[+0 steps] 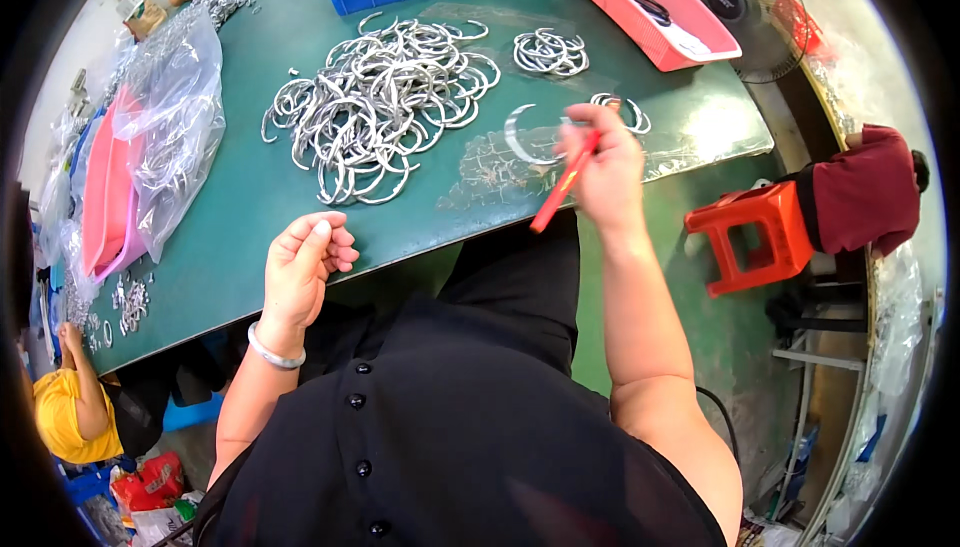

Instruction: The person picks up metal rings from a pile on a workbench, marks each one with a red marker, and places some into a pink tray.

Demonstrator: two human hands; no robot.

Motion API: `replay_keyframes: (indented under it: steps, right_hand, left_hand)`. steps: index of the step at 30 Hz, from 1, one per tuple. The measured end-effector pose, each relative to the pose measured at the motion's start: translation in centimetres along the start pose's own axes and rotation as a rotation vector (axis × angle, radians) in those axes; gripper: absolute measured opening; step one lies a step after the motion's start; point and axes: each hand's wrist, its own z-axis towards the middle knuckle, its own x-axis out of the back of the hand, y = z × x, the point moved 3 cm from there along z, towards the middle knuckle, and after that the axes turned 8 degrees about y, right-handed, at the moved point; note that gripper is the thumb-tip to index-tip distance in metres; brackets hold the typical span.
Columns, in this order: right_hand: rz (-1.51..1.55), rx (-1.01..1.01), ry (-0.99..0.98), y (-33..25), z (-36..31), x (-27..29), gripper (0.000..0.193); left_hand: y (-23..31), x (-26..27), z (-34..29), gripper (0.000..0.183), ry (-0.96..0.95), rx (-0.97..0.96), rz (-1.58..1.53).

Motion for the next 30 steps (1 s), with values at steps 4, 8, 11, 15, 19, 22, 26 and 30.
replay_keyframes:
  steps: [4,8,11,15,19,22,26,30]
  right_hand:
    - [-0.235,-0.018,0.115,1.9,1.9,3.9,0.014]
    - [-0.615,0.127,0.123,3.0,2.4,5.3,0.017]
    - [-0.995,0.274,0.105,2.1,2.1,4.8,0.021]
    - [-1.034,0.383,0.249,0.0,2.6,4.2,0.022]
    - [-0.394,0.313,-0.015,-2.2,2.1,-1.0,0.018]
    - [-0.295,0.606,-0.264,-4.5,1.0,-7.1,0.024]
    - [-0.378,0.975,-0.414,-7.2,-0.2,-13.8,0.020]
    - [-0.630,1.169,-0.564,-8.1,0.0,-17.2,0.023]
  left_hand:
    - [-0.2,0.2,0.1,0.019,-0.031,0.017,-0.034]
    - [-0.2,0.4,0.1,0.018,-0.045,0.007,-0.059]
    - [-0.3,0.6,-0.1,0.018,-0.039,-0.001,-0.071]
    - [-0.3,0.8,0.0,0.018,-0.038,-0.010,-0.083]
    - [-0.2,0.7,0.2,0.018,-0.057,0.013,-0.082]
    - [-0.4,0.8,0.2,0.018,-0.095,0.018,-0.097]
    - [-0.5,1.1,0.2,0.017,-0.097,0.024,-0.123]
    - [-0.6,1.3,0.1,0.017,-0.111,-0.007,-0.129]
